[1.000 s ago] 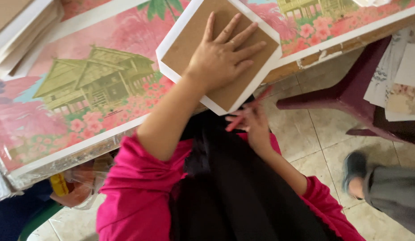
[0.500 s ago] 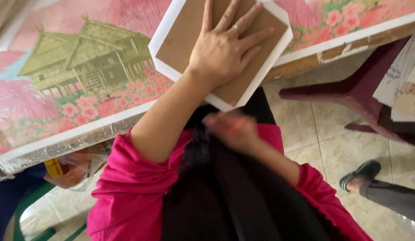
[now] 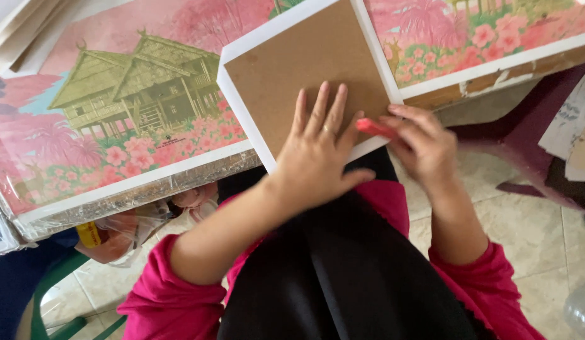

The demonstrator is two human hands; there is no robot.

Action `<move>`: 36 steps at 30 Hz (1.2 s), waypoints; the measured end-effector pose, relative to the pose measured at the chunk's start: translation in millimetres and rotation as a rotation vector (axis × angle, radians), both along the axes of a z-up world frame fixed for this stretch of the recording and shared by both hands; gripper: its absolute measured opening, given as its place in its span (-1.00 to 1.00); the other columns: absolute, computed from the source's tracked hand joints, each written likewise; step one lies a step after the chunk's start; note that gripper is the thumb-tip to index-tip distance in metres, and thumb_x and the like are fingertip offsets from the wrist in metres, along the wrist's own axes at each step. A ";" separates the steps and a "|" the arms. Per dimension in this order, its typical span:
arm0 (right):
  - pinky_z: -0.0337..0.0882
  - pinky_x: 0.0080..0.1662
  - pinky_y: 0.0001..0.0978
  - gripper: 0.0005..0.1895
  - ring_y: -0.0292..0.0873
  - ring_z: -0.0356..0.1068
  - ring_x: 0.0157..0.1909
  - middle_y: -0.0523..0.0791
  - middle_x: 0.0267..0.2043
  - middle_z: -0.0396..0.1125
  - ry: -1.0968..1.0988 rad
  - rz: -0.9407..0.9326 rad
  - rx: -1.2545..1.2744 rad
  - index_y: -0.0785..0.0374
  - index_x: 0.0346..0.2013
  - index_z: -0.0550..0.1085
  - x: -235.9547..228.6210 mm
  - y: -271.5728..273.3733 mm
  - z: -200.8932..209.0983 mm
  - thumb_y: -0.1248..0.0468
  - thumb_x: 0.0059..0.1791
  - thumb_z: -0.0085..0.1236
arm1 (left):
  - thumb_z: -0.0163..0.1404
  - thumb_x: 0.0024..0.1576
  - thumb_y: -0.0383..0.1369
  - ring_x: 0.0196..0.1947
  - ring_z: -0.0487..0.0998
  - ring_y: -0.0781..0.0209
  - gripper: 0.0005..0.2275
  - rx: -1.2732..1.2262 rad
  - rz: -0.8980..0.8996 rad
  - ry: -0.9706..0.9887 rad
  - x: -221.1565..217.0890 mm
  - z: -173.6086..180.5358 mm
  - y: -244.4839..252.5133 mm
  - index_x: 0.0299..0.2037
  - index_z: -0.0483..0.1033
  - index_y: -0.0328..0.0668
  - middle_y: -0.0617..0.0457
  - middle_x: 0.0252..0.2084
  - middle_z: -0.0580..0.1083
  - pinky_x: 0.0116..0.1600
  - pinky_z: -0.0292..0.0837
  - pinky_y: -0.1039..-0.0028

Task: The person sits at a table and repeatedly smooths the edges and corners of book covers using a red plastic tool. They handle the books one by one, pressing the tool along the white borders to flatten the material, then place the finished books into a stack.

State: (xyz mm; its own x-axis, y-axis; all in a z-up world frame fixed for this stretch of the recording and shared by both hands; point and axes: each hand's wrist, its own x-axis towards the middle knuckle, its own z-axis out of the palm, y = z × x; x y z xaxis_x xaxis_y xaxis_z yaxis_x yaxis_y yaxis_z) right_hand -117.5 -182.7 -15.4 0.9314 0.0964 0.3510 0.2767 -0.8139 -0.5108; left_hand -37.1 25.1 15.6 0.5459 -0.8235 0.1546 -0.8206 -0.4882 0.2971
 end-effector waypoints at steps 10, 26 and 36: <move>0.20 -0.27 -0.24 -0.80 -0.04 0.27 -0.36 0.03 -0.36 0.34 -0.077 -0.225 -0.053 0.49 -0.26 0.50 6.9 -17.2 10.8 0.38 0.17 0.24 | 0.09 0.13 -0.06 0.36 -0.24 -0.14 -0.54 -0.085 -0.164 0.108 72.7 -15.5 -9.8 0.25 0.35 0.28 0.22 0.37 0.03 0.33 -0.40 -0.28; 0.31 -0.26 -0.22 -0.49 -0.04 0.25 -0.42 -0.03 -0.35 0.32 0.031 -0.331 -0.132 0.28 0.33 0.22 -10.7 58.9 12.8 0.51 0.07 -0.02 | -0.02 0.21 -0.43 0.34 0.02 -0.04 -0.60 -0.130 -0.084 -0.133 63.3 -24.3 -4.4 0.28 0.33 -0.05 0.06 0.34 0.14 0.32 -0.28 -0.22; 0.25 -0.45 -0.18 -0.49 -0.09 0.23 -0.48 -0.14 -0.46 0.16 0.173 -0.101 -0.145 0.19 0.32 0.18 -8.4 116.7 11.6 0.32 0.07 -0.01 | -0.04 0.31 -0.21 0.37 0.08 0.09 -0.63 0.009 0.364 -0.185 19.6 -6.7 59.1 0.31 0.29 -0.03 0.02 0.36 0.12 0.32 -0.20 -0.26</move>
State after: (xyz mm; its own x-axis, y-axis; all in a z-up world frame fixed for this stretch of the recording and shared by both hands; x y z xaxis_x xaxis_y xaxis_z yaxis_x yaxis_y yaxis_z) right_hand -125.9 -66.0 -3.8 0.9838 0.0375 0.1752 0.1091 -0.9011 -0.4197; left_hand -17.6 84.2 8.9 0.7654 -0.5835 0.2716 -0.6331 -0.7583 0.1552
